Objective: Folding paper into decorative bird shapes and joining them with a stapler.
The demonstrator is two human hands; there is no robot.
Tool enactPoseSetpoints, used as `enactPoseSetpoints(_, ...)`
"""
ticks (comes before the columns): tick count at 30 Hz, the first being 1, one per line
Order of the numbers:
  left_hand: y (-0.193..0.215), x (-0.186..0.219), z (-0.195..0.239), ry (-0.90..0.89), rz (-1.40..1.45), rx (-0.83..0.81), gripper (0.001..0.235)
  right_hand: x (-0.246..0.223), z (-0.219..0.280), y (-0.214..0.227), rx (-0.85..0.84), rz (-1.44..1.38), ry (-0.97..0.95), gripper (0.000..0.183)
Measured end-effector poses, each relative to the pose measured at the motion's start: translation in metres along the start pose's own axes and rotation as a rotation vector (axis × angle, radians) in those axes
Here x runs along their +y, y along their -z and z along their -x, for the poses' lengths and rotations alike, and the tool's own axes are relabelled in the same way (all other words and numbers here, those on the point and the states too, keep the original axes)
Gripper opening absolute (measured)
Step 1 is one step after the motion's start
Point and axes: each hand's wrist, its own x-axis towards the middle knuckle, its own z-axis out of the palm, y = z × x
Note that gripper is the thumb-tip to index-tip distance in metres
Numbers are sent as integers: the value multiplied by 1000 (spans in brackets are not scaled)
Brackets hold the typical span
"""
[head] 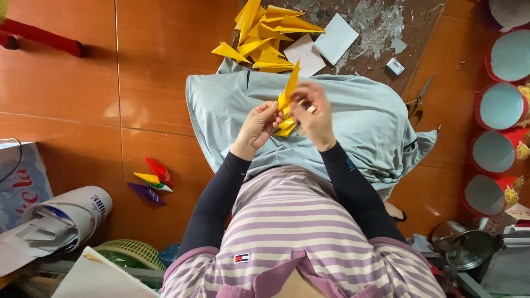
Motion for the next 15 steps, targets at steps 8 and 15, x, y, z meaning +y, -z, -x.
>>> enactPoseSetpoints(8,-17,11,2,-276,-375,173,18,17,15,18,176,-588,-586,46)
enactPoseSetpoints(15,-26,5,19,-668,-1035,218,15,-6,9,20,-194,-118,-423,44)
